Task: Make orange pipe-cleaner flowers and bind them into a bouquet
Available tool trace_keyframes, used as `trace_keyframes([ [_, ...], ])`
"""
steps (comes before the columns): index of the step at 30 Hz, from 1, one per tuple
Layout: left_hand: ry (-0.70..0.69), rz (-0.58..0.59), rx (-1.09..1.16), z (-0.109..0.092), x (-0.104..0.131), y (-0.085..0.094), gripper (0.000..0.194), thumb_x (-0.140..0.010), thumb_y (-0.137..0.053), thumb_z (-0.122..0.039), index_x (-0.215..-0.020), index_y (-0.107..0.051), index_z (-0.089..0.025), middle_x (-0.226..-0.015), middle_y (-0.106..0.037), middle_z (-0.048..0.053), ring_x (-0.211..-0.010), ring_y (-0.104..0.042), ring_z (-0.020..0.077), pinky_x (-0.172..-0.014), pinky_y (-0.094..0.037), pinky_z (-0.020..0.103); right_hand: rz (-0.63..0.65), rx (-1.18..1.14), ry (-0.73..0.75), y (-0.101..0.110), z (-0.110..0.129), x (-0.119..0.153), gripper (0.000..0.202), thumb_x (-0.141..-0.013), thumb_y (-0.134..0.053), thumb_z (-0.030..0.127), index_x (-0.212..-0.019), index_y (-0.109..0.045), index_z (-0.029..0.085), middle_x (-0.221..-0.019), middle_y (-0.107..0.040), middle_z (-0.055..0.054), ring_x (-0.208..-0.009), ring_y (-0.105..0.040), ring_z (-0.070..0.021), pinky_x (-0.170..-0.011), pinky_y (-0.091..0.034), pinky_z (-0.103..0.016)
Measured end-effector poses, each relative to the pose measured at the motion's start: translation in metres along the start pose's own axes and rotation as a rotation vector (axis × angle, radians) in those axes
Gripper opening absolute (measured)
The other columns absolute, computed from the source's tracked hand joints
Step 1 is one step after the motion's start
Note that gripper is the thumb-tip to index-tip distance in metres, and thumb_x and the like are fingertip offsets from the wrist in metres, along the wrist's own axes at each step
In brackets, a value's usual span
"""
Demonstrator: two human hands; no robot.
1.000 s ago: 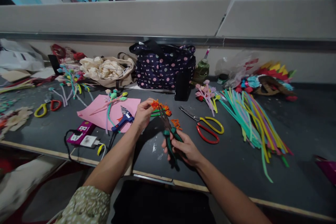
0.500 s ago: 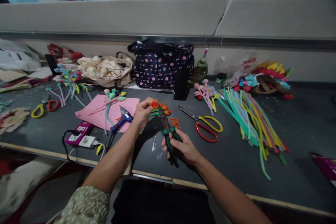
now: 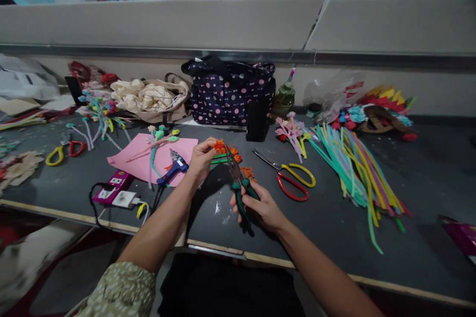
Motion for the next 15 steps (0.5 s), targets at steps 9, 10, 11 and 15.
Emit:
trace_keyframes([
  [9, -0.046, -0.001, -0.062, -0.0014, -0.0004, 0.0039, 0.015, -0.059, -0.081, -0.024, -0.070, -0.073, -0.019, -0.077, -0.057, 0.002, -0.074, -0.053, 0.0126, -0.069, -0.043, 0.024, -0.086, 0.077, 0.026, 0.0010, 0.0007, -0.0013, 0.023, -0.084, -0.063, 0.037, -0.089, -0.049, 0.019, -0.088, -0.065, -0.005, -0.068, -0.063, -0.0138, -0.052, -0.055, -0.025],
  [10, -0.043, -0.006, -0.072, -0.0021, -0.0002, 0.0034, 0.015, -0.059, -0.081, -0.024, -0.070, -0.073, -0.019, -0.077, -0.057, 0.002, -0.074, -0.053, 0.0128, -0.069, -0.043, 0.024, -0.098, 0.092, 0.032, 0.0010, 0.0006, -0.0018, 0.024, -0.084, -0.063, 0.038, -0.090, -0.049, 0.019, -0.087, -0.065, -0.005, -0.067, -0.063, -0.0136, -0.052, -0.055, -0.025],
  [11, -0.041, -0.012, -0.076, -0.0028, 0.0000, 0.0028, 0.015, -0.059, -0.081, -0.025, -0.070, -0.073, -0.019, -0.077, -0.057, 0.002, -0.074, -0.053, 0.0128, -0.068, -0.043, 0.024, -0.111, 0.112, 0.042, 0.0011, 0.0006, -0.0022, 0.024, -0.084, -0.063, 0.038, -0.090, -0.049, 0.019, -0.087, -0.065, -0.005, -0.067, -0.062, -0.0134, -0.052, -0.055, -0.025],
  [15, -0.051, -0.017, -0.084, -0.0044, 0.0007, 0.0001, 0.018, -0.059, -0.082, -0.027, -0.070, -0.072, -0.017, -0.075, -0.057, 0.002, -0.073, -0.053, 0.0127, -0.067, -0.042, 0.024, -0.131, 0.174, 0.075, 0.0007, 0.0015, -0.0025, 0.024, -0.084, -0.062, 0.038, -0.089, -0.049, 0.019, -0.089, -0.065, -0.005, -0.067, -0.063, -0.0134, -0.053, -0.055, -0.025],
])
Point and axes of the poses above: each hand's wrist, its own x-axis away from the middle knuckle, its own y-axis out of the back of the hand, z = x × y, the point moved 3 cm from there along -x, towards the middle knuckle
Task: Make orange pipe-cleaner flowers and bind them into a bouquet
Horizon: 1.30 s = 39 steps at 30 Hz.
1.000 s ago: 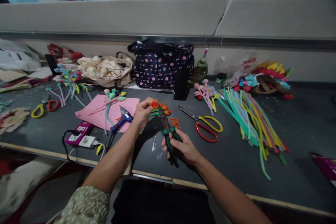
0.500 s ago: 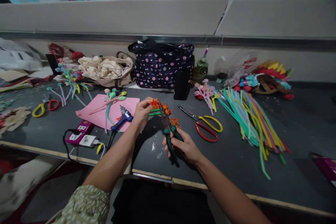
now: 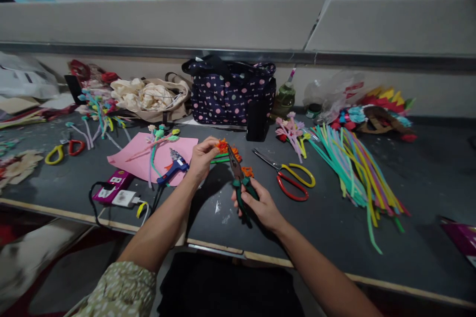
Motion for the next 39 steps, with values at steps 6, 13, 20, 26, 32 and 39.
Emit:
trace_keyframes([
  [6, -0.021, 0.002, -0.013, 0.0010, -0.0006, 0.0004, 0.016, -0.065, -0.078, -0.030, -0.070, -0.069, -0.018, -0.075, -0.056, 0.001, -0.072, -0.052, 0.0117, -0.068, -0.042, 0.022, 0.083, -0.086, -0.013, -0.0002, 0.0027, 0.0023, 0.022, -0.084, -0.064, 0.034, -0.092, -0.050, 0.019, -0.098, -0.067, -0.009, -0.080, -0.066, -0.0169, -0.070, -0.057, -0.033],
  [13, -0.040, -0.043, -0.001, 0.0045, -0.0027, 0.0025, 0.017, -0.066, -0.078, -0.032, -0.071, -0.070, -0.018, -0.077, -0.058, 0.001, -0.076, -0.053, 0.0123, -0.076, -0.044, 0.024, 0.095, -0.232, -0.040, 0.0045, 0.0074, 0.0018, 0.020, -0.082, -0.065, 0.028, -0.092, -0.049, 0.019, -0.100, -0.067, -0.010, -0.081, -0.068, -0.0195, -0.064, -0.058, -0.035],
  [20, -0.014, -0.026, 0.040, 0.0032, -0.0018, 0.0003, 0.020, -0.060, -0.081, -0.031, -0.064, -0.068, -0.016, -0.077, -0.056, 0.002, -0.075, -0.054, 0.0132, -0.078, -0.046, 0.027, 0.190, -0.276, -0.117, 0.0018, 0.0044, 0.0031, 0.018, -0.083, -0.063, 0.023, -0.091, -0.048, 0.017, -0.098, -0.068, -0.012, -0.080, -0.068, -0.0212, -0.065, -0.059, -0.038],
  [26, -0.015, 0.051, 0.013, 0.0007, -0.0003, -0.0018, 0.014, -0.065, -0.078, -0.028, -0.068, -0.070, -0.017, -0.079, -0.056, 0.002, -0.076, -0.054, 0.0134, -0.078, -0.046, 0.027, 0.225, -0.278, -0.133, 0.0011, 0.0019, 0.0038, 0.021, -0.083, -0.063, 0.027, -0.092, -0.046, 0.018, -0.098, -0.068, -0.013, -0.082, -0.068, -0.0225, -0.065, -0.059, -0.039],
  [32, -0.016, 0.066, -0.006, 0.0008, 0.0015, -0.0028, 0.014, -0.065, -0.077, -0.029, -0.068, -0.070, -0.017, -0.078, -0.055, 0.002, -0.075, -0.052, 0.0137, -0.080, -0.047, 0.029, 0.241, -0.269, -0.137, 0.0006, 0.0028, 0.0033, 0.020, -0.083, -0.063, 0.028, -0.091, -0.048, 0.017, -0.098, -0.068, -0.012, -0.081, -0.068, -0.0215, -0.065, -0.059, -0.038],
  [39, -0.043, 0.111, -0.028, 0.0021, 0.0020, -0.0021, 0.011, -0.070, -0.074, -0.027, -0.070, -0.069, -0.017, -0.078, -0.054, 0.002, -0.077, -0.051, 0.0139, -0.082, -0.047, 0.030, 0.189, -0.259, -0.136, 0.0024, -0.0005, 0.0027, 0.021, -0.082, -0.065, 0.028, -0.089, -0.048, 0.019, -0.088, -0.067, -0.006, -0.071, -0.066, -0.0170, -0.055, -0.058, -0.031],
])
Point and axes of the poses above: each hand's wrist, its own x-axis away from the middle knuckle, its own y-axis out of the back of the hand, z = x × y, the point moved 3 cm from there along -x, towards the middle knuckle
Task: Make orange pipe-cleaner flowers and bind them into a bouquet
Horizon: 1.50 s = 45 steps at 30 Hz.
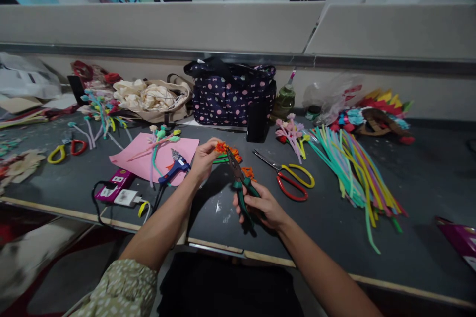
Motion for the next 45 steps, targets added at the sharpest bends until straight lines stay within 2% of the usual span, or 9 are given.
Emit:
trace_keyframes([
  [4, 0.011, -0.016, 0.002, 0.001, 0.000, 0.001, 0.016, -0.069, -0.075, -0.031, -0.069, -0.068, -0.017, -0.079, -0.054, 0.002, -0.079, -0.053, 0.0146, -0.082, -0.046, 0.030, -0.021, 0.025, 0.005, 0.000, -0.002, -0.001, 0.021, -0.083, -0.065, 0.028, -0.090, -0.047, 0.019, -0.088, -0.066, -0.005, -0.071, -0.065, -0.0162, -0.053, -0.057, -0.028],
  [13, -0.012, -0.021, -0.021, 0.000, 0.000, 0.001, 0.010, -0.070, -0.075, -0.025, -0.069, -0.068, -0.017, -0.079, -0.053, 0.002, -0.078, -0.052, 0.0136, -0.076, -0.043, 0.026, -0.083, 0.090, 0.069, 0.001, -0.004, -0.002, 0.020, -0.084, -0.064, 0.029, -0.089, -0.047, 0.020, -0.088, -0.064, -0.004, -0.068, -0.064, -0.0147, -0.050, -0.055, -0.025],
  [21, 0.000, -0.023, -0.033, 0.000, -0.001, 0.002, 0.013, -0.070, -0.074, -0.028, -0.069, -0.068, -0.017, -0.079, -0.053, 0.002, -0.078, -0.052, 0.0140, -0.073, -0.042, 0.025, -0.033, 0.095, 0.083, 0.001, -0.002, -0.001, 0.019, -0.084, -0.063, 0.027, -0.093, -0.048, 0.019, -0.095, -0.065, -0.007, -0.076, -0.065, -0.0172, -0.060, -0.058, -0.033],
  [29, 0.025, -0.051, -0.006, 0.000, -0.001, 0.002, 0.020, -0.066, -0.077, -0.034, -0.068, -0.068, -0.017, -0.077, -0.053, 0.002, -0.075, -0.051, 0.0133, -0.072, -0.043, 0.025, -0.018, 0.076, 0.076, 0.000, 0.001, 0.000, 0.019, -0.084, -0.063, 0.026, -0.092, -0.048, 0.019, -0.096, -0.066, -0.008, -0.077, -0.066, -0.0175, -0.062, -0.059, -0.035],
  [45, 0.027, -0.078, 0.007, 0.003, -0.002, 0.003, 0.021, -0.064, -0.078, -0.036, -0.071, -0.070, -0.017, -0.076, -0.054, 0.002, -0.074, -0.051, 0.0135, -0.072, -0.043, 0.026, 0.005, 0.038, 0.041, -0.003, 0.005, 0.001, 0.021, -0.082, -0.065, 0.026, -0.090, -0.048, 0.018, -0.096, -0.066, -0.010, -0.082, -0.067, -0.0213, -0.064, -0.059, -0.038],
])
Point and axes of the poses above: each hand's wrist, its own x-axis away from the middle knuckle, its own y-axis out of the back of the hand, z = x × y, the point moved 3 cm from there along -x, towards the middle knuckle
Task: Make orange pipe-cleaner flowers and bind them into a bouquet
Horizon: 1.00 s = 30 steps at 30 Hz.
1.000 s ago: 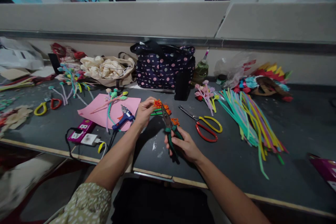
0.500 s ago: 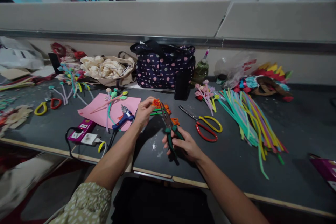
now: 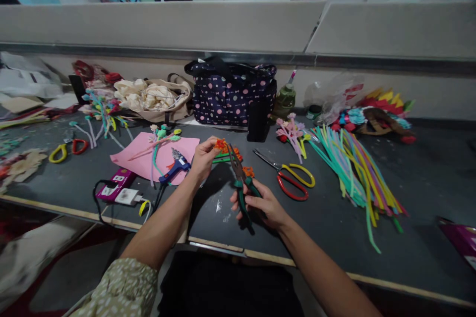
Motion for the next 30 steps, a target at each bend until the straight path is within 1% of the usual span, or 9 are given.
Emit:
trace_keyframes([
  [4, 0.006, 0.011, 0.017, -0.0010, 0.0003, -0.0007, 0.022, -0.064, -0.079, -0.035, -0.070, -0.070, -0.017, -0.076, -0.054, 0.002, -0.075, -0.052, 0.0130, -0.073, -0.043, 0.025, -0.002, 0.005, -0.011, 0.0003, -0.0013, -0.0002, 0.023, -0.081, -0.066, 0.028, -0.091, -0.048, 0.018, -0.096, -0.066, -0.009, -0.083, -0.067, -0.0212, -0.064, -0.059, -0.037],
  [6, 0.010, 0.019, 0.023, -0.0010, 0.0005, -0.0012, 0.021, -0.064, -0.079, -0.034, -0.069, -0.069, -0.016, -0.076, -0.054, 0.002, -0.075, -0.052, 0.0128, -0.074, -0.044, 0.025, -0.017, 0.006, -0.011, 0.0010, -0.0022, -0.0006, 0.023, -0.081, -0.066, 0.028, -0.090, -0.048, 0.018, -0.095, -0.066, -0.008, -0.080, -0.067, -0.0200, -0.062, -0.059, -0.036],
  [10, 0.007, 0.035, 0.016, -0.0004, 0.0009, -0.0013, 0.019, -0.066, -0.077, -0.033, -0.069, -0.069, -0.017, -0.077, -0.053, 0.001, -0.076, -0.053, 0.0132, -0.077, -0.044, 0.027, -0.042, 0.007, -0.006, 0.0021, -0.0040, -0.0012, 0.022, -0.081, -0.066, 0.028, -0.088, -0.048, 0.019, -0.089, -0.066, -0.005, -0.070, -0.065, -0.0163, -0.052, -0.057, -0.030],
  [13, 0.006, 0.025, -0.005, -0.0007, 0.0011, -0.0009, 0.018, -0.066, -0.077, -0.033, -0.068, -0.069, -0.017, -0.077, -0.053, 0.001, -0.076, -0.053, 0.0136, -0.077, -0.044, 0.027, -0.058, 0.024, 0.002, 0.0022, -0.0049, -0.0015, 0.021, -0.082, -0.065, 0.028, -0.088, -0.047, 0.020, -0.088, -0.065, -0.004, -0.069, -0.064, -0.0150, -0.050, -0.055, -0.026],
  [18, -0.028, 0.028, -0.049, -0.0045, 0.0011, -0.0022, 0.015, -0.067, -0.076, -0.031, -0.068, -0.070, -0.018, -0.077, -0.055, 0.002, -0.076, -0.052, 0.0140, -0.072, -0.042, 0.026, -0.110, 0.090, 0.035, 0.0016, -0.0059, -0.0027, 0.021, -0.083, -0.064, 0.031, -0.088, -0.047, 0.020, -0.088, -0.064, -0.004, -0.069, -0.063, -0.0145, -0.051, -0.055, -0.026],
  [22, -0.031, 0.016, -0.055, -0.0069, 0.0013, -0.0030, 0.018, -0.066, -0.077, -0.033, -0.066, -0.069, -0.017, -0.075, -0.055, 0.002, -0.074, -0.052, 0.0135, -0.070, -0.041, 0.025, -0.153, 0.145, 0.058, 0.0026, -0.0072, -0.0036, 0.022, -0.083, -0.063, 0.034, -0.088, -0.047, 0.020, -0.088, -0.064, -0.004, -0.067, -0.063, -0.0139, -0.051, -0.055, -0.025],
  [24, -0.029, 0.015, -0.063, -0.0076, 0.0019, -0.0036, 0.018, -0.066, -0.077, -0.032, -0.067, -0.069, -0.017, -0.076, -0.056, 0.002, -0.074, -0.052, 0.0133, -0.071, -0.041, 0.025, -0.154, 0.161, 0.062, 0.0035, -0.0077, -0.0038, 0.022, -0.083, -0.063, 0.034, -0.089, -0.047, 0.020, -0.089, -0.064, -0.004, -0.068, -0.063, -0.0141, -0.052, -0.055, -0.025],
  [28, -0.020, 0.043, -0.095, -0.0066, 0.0033, -0.0048, 0.013, -0.068, -0.076, -0.029, -0.075, -0.070, -0.018, -0.079, -0.058, 0.002, -0.077, -0.054, 0.0143, -0.073, -0.042, 0.026, -0.148, 0.162, 0.075, 0.0047, -0.0079, -0.0039, 0.021, -0.084, -0.062, 0.034, -0.090, -0.047, 0.020, -0.091, -0.065, -0.005, -0.069, -0.063, -0.0144, -0.052, -0.055, -0.026],
  [30, -0.029, 0.035, -0.111, -0.0052, 0.0033, -0.0038, 0.013, -0.068, -0.076, -0.028, -0.075, -0.071, -0.019, -0.078, -0.059, 0.003, -0.078, -0.054, 0.0148, -0.073, -0.043, 0.026, -0.145, 0.157, 0.074, 0.0044, -0.0077, -0.0036, 0.020, -0.084, -0.062, 0.033, -0.091, -0.048, 0.021, -0.092, -0.065, -0.006, -0.070, -0.064, -0.0150, -0.053, -0.056, -0.027],
])
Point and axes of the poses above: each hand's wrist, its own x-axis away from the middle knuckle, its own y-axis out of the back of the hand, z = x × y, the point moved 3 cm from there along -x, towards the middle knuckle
